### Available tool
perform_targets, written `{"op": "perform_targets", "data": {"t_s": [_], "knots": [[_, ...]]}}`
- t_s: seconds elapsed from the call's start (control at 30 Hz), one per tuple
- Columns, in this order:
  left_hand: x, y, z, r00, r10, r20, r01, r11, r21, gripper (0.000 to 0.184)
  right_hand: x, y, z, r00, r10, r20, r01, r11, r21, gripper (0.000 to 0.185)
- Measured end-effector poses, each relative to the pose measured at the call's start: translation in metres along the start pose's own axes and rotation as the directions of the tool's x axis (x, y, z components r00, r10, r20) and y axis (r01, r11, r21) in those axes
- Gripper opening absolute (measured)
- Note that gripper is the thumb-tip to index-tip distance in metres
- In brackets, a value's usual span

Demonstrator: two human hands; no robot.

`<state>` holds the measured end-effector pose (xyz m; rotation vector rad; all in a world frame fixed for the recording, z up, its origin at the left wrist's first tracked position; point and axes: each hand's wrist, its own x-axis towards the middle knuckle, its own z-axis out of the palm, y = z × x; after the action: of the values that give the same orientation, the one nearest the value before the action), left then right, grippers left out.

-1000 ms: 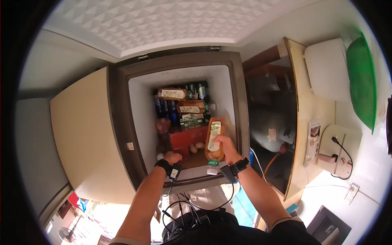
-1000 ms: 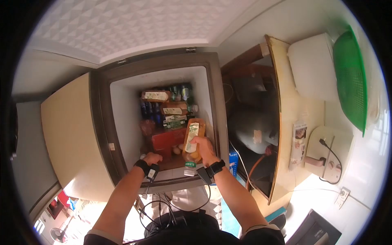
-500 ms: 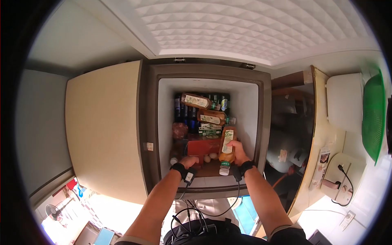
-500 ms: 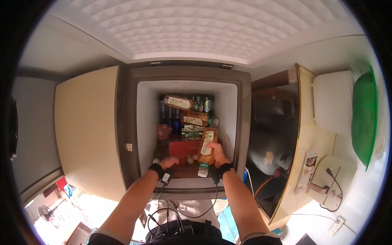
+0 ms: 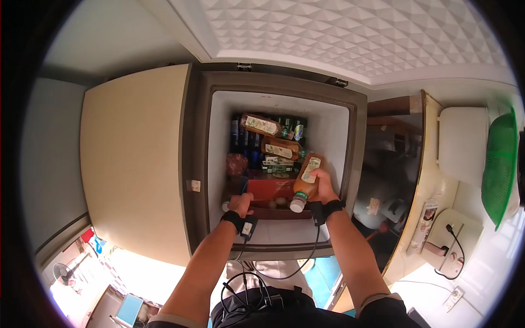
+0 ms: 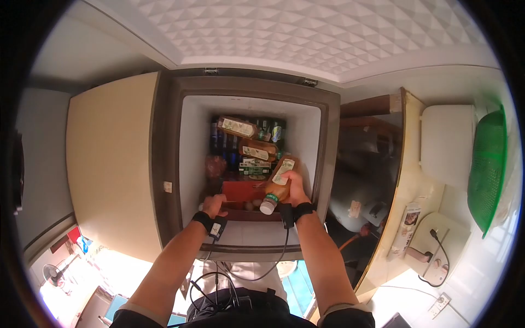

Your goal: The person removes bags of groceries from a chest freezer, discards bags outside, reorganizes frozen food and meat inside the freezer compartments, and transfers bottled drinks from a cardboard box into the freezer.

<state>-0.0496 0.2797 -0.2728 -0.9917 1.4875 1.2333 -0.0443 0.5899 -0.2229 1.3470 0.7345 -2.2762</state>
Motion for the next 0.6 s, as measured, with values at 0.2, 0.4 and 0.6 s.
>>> {"op": "perform_targets", "data": {"t_s": [0.2, 0.4, 0.6], "knots": [[-0.009, 0.015, 0.03, 0.975, 0.013, -0.22, 0.022, 0.988, 0.154, 0.048, -0.029, 0.027, 0.008, 0.938, -0.223, -0.266, 0.054, 0.851, -0.523, 0.052], [0.047, -0.024, 0.008, 0.973, 0.226, -0.043, -0.174, 0.843, 0.509, 0.082, -0.026, 0.059, -0.004, 0.77, -0.625, -0.129, -0.066, 0.123, -0.99, 0.067], [-0.008, 0.025, 0.021, 0.991, 0.116, -0.073, -0.098, 0.972, 0.216, 0.058, -0.016, 0.06, 0.0, 0.783, -0.604, -0.148, -0.233, -0.064, -0.97, 0.085]]}}
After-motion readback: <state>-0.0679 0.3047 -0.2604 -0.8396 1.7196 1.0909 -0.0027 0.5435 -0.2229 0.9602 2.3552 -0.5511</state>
